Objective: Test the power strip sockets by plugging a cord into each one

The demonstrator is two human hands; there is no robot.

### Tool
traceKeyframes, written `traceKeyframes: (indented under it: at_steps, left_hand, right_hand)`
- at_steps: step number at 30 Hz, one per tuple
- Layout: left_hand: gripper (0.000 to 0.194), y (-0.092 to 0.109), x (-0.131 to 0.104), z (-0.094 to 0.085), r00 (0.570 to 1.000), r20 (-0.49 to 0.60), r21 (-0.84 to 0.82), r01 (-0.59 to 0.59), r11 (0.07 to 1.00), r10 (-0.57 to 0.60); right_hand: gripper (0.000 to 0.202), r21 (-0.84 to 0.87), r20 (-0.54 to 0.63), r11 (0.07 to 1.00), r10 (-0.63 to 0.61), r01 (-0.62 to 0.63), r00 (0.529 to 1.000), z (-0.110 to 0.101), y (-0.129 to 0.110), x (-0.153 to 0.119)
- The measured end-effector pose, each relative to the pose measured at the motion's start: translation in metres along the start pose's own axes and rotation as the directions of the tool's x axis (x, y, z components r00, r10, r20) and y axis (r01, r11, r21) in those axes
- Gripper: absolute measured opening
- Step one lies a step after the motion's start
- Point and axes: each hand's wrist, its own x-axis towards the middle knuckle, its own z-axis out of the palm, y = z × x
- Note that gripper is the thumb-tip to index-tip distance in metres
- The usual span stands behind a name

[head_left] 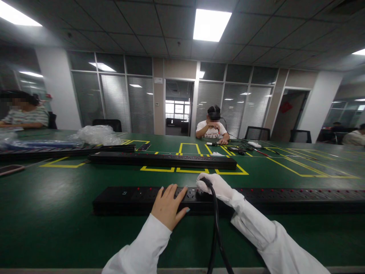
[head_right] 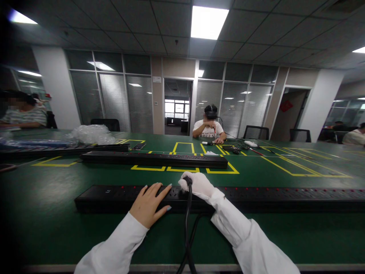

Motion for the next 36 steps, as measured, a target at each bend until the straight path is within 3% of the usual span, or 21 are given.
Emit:
traceKeyframes:
  at_steps: [5,14,23,30,36]
  left_hand:
    - [0.052,-0.001,0.000,0.001,1.000,-0.009,-0.013,0.009,1.000,-0.009]
    - [0.053,0.000,0.000,-0.002,1.000,0.003,-0.016,0.012,1.000,-0.011]
    - [0.053,-0.004,0.001,-0.008,0.998,0.035,-0.038,-0.044,0.998,0.046]
    - [0.053,-0.003,0.002,-0.010,0.998,0.047,-0.043,-0.045,0.998,0.047]
    - [0.053,-0.002,0.002,-0.012,0.998,0.057,-0.056,-0.026,0.998,0.029]
  right_hand:
    - [0.022,-0.095,0.005,0.995,0.008,-0.008,1.000,-0.009,-0.002,-0.003]
    - [0.022,-0.101,0.089,0.995,0.017,-0.008,0.996,-0.003,-0.005,-0.002]
    - [0.024,-0.176,0.121,0.984,0.028,-0.006,0.992,-0.011,-0.006,-0.002]
    - [0.025,-0.487,0.059,0.867,-0.090,0.107,0.994,-0.002,-0.008,-0.002]
    - [0.022,-0.539,0.101,0.812,-0.202,0.224,0.974,-0.002,-0.010,-0.001]
